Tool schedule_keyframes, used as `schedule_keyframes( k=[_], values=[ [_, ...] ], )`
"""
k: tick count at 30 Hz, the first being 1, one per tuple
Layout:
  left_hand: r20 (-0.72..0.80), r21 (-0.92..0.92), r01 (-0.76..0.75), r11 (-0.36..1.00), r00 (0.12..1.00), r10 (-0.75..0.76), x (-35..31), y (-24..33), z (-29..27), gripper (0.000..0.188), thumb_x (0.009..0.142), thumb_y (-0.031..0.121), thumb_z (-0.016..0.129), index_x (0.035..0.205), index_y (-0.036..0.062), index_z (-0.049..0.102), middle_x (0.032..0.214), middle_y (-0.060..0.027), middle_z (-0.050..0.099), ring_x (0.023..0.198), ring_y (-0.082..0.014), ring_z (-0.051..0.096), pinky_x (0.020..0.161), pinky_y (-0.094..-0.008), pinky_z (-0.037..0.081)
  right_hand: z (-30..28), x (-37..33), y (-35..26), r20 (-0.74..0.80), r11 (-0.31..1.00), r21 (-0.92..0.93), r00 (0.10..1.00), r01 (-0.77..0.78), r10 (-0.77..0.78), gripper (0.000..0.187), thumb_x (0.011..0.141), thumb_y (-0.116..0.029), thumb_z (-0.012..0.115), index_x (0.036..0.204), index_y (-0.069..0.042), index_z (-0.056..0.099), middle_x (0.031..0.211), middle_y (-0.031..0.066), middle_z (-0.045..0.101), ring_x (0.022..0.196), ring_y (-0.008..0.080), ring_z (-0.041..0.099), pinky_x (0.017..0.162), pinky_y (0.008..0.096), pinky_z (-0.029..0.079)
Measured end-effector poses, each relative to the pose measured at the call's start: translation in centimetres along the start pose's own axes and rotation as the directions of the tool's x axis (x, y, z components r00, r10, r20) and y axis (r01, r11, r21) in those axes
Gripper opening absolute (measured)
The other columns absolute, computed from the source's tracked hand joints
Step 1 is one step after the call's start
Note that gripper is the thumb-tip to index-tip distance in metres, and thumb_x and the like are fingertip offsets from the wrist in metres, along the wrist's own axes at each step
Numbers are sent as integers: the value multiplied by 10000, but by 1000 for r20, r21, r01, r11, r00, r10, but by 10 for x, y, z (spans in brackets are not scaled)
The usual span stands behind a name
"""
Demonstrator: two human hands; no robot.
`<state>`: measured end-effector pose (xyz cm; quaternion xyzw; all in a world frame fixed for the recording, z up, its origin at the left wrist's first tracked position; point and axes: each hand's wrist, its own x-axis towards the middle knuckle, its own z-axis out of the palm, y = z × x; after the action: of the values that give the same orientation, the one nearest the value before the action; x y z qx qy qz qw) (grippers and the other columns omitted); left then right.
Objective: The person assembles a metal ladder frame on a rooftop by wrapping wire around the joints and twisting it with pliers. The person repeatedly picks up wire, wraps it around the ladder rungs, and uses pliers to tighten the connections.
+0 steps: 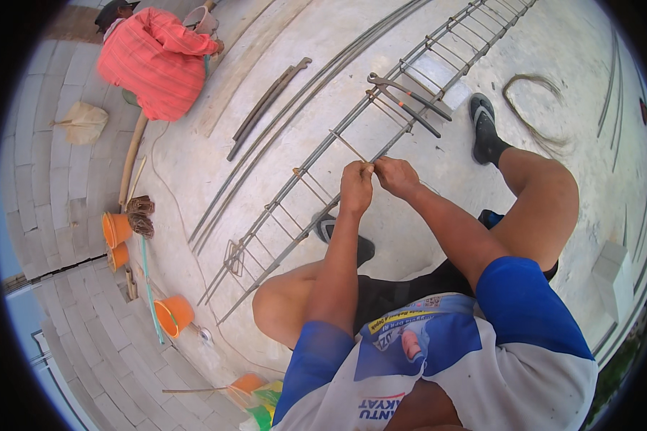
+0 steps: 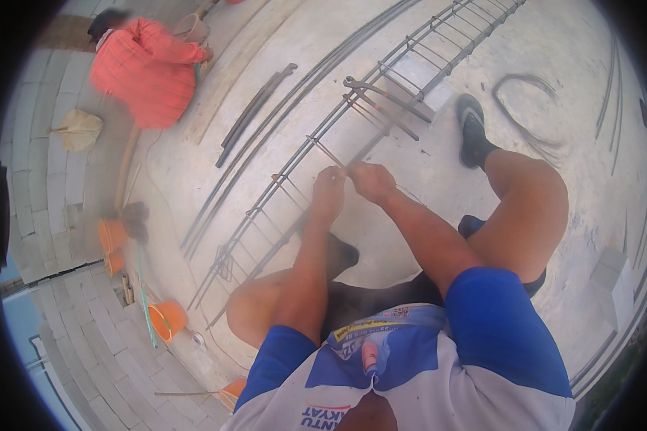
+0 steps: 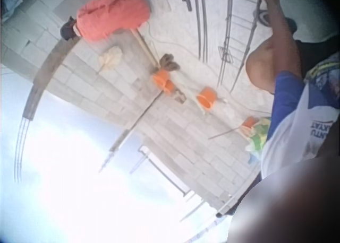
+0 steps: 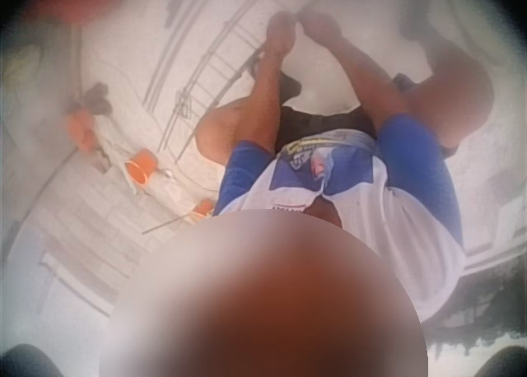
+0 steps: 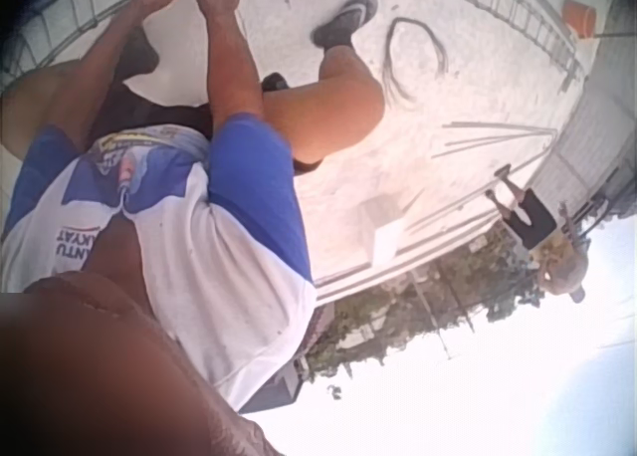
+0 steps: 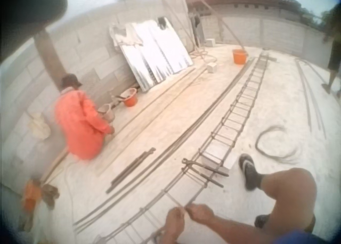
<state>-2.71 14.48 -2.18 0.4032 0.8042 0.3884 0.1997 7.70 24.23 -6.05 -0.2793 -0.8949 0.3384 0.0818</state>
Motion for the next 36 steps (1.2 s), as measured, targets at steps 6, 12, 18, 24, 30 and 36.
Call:
schedule_keyframes(
  k=[6,12,18,24,30,36],
  values=[
    [8,279,20,960,1000,-23,-22,-13,2,83,828,93,634,897,47,644,1086,-110,577,1066,-312,529,886,-462,401,-8,1,4,30,993,-52,994,109,-108,262,823,-85,498,1004,-171,665,940,88,675,837,304,658,729,431,532],
    [14,554,35,832,999,-51,-22,-15,15,93,856,127,574,887,73,643,1044,-80,583,1006,-278,560,830,-441,424,-10,8,8,78,981,-101,985,163,-156,187,861,-156,518,976,-132,663,917,106,675,805,325,655,700,445,527],
    [10,642,-22,766,1000,21,-24,-23,26,96,849,120,549,864,99,641,929,-61,585,857,-255,588,744,-417,448,-22,13,6,167,965,-160,969,208,-181,234,900,-284,576,901,-72,676,858,125,681,770,345,652,677,451,520],
    [-31,569,-47,821,996,78,-24,-28,25,74,823,127,608,870,74,631,906,-79,583,820,-278,607,719,-444,465,-19,15,8,91,976,-103,979,193,-184,265,897,-316,589,863,-74,692,787,129,676,760,345,650,672,455,509],
    [-114,265,154,952,985,-128,-14,-26,9,245,787,212,702,932,28,631,1009,-144,631,844,-343,637,750,-457,499,-15,13,5,58,971,-152,983,182,-175,270,900,-305,589,789,-66,649,723,134,652,698,347,640,623,454,501],
    [321,217,358,908,853,-412,18,-33,-8,368,768,181,667,1091,6,649,961,-147,693,858,-290,666,732,-415,508,-8,9,-1,-8,971,-134,980,196,-199,232,904,-267,581,795,-66,620,706,129,642,647,338,637,579,445,502]
  ],
)
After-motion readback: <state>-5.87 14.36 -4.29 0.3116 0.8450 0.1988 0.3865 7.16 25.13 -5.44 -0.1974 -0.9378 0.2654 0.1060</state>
